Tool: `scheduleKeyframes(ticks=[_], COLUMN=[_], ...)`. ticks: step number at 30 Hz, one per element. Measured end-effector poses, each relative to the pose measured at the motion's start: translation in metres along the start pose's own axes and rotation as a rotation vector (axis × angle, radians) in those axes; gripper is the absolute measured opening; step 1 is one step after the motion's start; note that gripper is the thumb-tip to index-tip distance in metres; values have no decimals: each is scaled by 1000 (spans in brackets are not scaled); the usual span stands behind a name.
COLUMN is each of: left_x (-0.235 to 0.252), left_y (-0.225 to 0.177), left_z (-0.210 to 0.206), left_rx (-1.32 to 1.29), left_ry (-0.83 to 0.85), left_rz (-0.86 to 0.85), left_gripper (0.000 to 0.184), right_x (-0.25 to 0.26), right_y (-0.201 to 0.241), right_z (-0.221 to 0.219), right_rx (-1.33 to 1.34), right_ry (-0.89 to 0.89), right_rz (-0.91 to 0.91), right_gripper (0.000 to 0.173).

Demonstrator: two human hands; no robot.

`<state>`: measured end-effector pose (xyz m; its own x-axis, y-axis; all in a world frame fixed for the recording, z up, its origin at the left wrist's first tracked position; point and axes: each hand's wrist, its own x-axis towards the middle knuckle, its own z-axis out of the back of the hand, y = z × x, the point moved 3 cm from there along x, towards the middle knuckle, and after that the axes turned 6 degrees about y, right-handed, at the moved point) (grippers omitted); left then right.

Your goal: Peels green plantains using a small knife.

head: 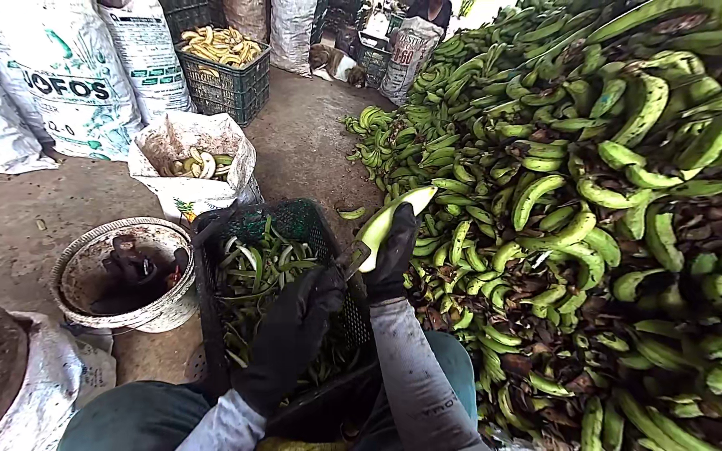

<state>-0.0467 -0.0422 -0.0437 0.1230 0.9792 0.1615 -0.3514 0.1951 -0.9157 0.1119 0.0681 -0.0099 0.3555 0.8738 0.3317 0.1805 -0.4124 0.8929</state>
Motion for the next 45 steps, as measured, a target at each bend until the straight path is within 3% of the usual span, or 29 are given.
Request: scheduleKeyframes(ticks=[3,6,8,11,13,15,20,23,29,32,36,39,41,44,45], left_x=[0,5,12,32,42,49,41,30,11,12,30,42,46,44,41], left_y=[-3,4,10,25,34,42,32,22,14,13,23,37,48,47,43], left_z=[2,7,12,28,43,53,46,23,5,9,32,47,52,46,41], left_rx=[94,145,186,287,352,333,240,276,487,447,345,311,260,213,217], left_ry=[-64,-72,-80,-101,-134,-169,-141,-63,-283,-235,-98,-93,-87,-75,-58], left_rz=[-17,-45,-76,-35,31,110,141,24,-225,-160,17,116,177,166,129], left_gripper=[62,63,59,55,51,49,49,61,59,55,49,44,47,50,52], right_x=[-3,-5,-7,-22,-38,-49,-36,-16,1,-3,-27,-49,-56,-47,-41], right_y=[11,7,-5,-31,-29,-19,-29,-28,-13,-15,-17,-16,-21,-30,-32], right_z=[-5,-4,-1,3,-1,1,12,4,-6,-4,2,4,5,9,8], right_rx=[-200,-299,-208,251,384,276,234,342,543,415,106,-31,-20,260,388], right_ry=[-120,-18,222,725,930,1031,781,541,88,170,750,1041,1060,794,693], right_rz=[16,-47,-137,-364,-562,-579,-432,-319,-316,-333,-320,-518,-600,-538,-535], right_gripper=[56,58,51,29,34,41,47,31,31,34,34,47,55,34,34])
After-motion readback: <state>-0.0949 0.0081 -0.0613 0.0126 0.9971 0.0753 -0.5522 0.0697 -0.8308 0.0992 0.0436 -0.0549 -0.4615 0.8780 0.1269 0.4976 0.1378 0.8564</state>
